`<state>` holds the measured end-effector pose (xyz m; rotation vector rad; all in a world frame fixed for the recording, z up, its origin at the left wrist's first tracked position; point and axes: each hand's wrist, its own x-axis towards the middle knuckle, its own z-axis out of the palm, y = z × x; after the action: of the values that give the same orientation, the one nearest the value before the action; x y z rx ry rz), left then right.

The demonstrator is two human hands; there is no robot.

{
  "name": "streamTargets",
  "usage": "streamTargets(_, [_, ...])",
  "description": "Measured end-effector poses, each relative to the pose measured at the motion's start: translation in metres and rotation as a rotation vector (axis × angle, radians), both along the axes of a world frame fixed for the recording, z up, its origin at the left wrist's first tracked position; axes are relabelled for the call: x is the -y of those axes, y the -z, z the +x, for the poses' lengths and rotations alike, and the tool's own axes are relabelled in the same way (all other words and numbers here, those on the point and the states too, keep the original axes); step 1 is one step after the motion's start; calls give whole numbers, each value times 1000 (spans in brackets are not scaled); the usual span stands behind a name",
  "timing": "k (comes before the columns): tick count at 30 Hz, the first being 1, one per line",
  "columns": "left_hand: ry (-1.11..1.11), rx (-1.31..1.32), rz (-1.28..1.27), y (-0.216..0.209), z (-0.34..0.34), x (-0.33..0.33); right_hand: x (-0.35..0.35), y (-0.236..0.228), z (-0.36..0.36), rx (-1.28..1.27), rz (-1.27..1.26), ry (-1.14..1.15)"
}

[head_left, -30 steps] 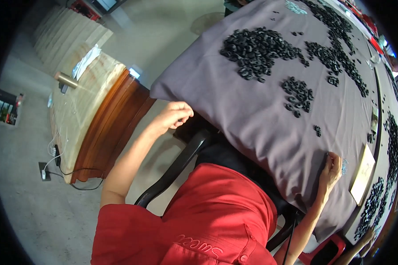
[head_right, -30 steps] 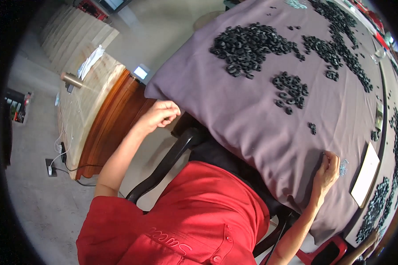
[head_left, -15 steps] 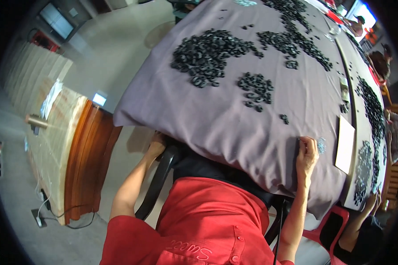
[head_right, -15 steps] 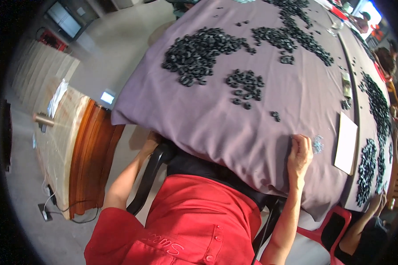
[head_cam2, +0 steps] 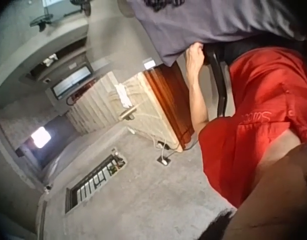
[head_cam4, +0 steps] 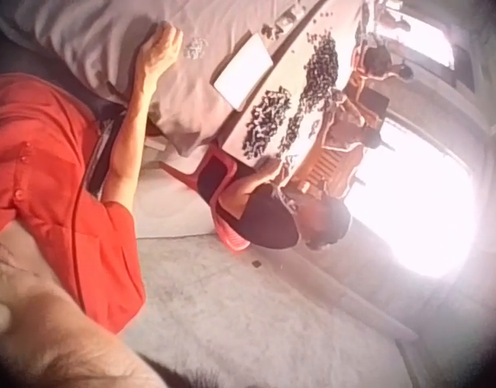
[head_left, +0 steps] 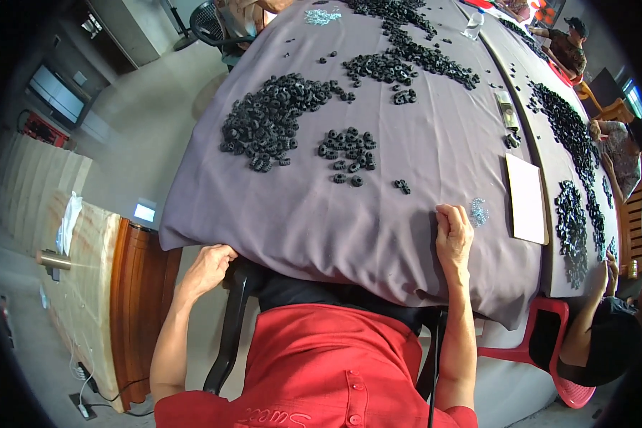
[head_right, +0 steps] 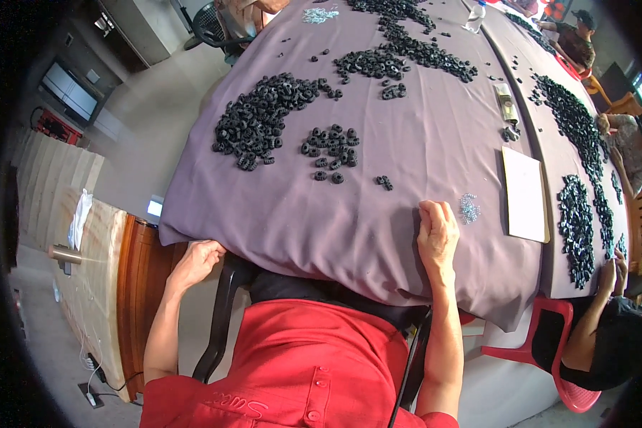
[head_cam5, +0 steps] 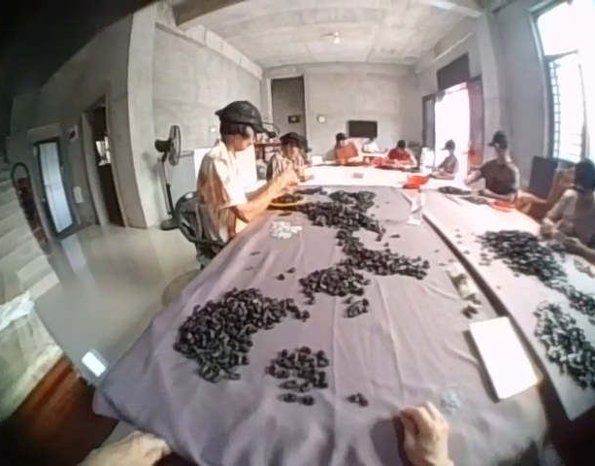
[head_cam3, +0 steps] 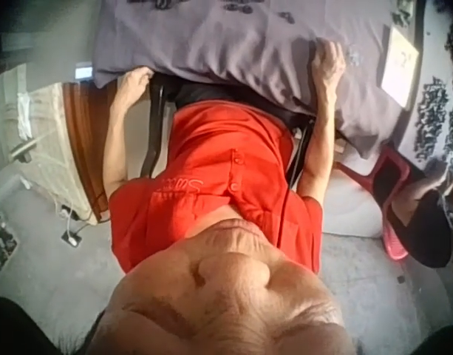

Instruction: The person picks up a black plastic cord lock and a small blue bead by hand, then inserts the bead into the cord lock. After assembling the two pieces, the person places the finished item onto the table and repeats the process.

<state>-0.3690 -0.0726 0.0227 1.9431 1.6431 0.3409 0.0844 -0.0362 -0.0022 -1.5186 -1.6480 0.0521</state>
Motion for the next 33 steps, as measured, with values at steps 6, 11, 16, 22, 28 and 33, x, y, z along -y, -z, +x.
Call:
streamTargets(6, [114, 94, 46, -37, 45, -13, 2, -1, -2, -16, 0, 3])
streamTargets(11, [130, 142, -48, -34, 68, -23, 3, 0, -1, -6, -3, -2])
streamTargets(16, [135, 112, -67, -31, 71, -27, 2, -2, 0, -18, -25, -1])
streamTargets(22, [66, 138, -175, -29, 68, -29, 2, 0, 0, -21, -14, -7])
streamTargets(28, [71, 138, -187, -28, 67, -31, 3, 0, 0, -12, -33, 1])
streamTargets(33, [66, 127, -197, -32, 69, -31, 2, -2, -1, -37, -15, 50])
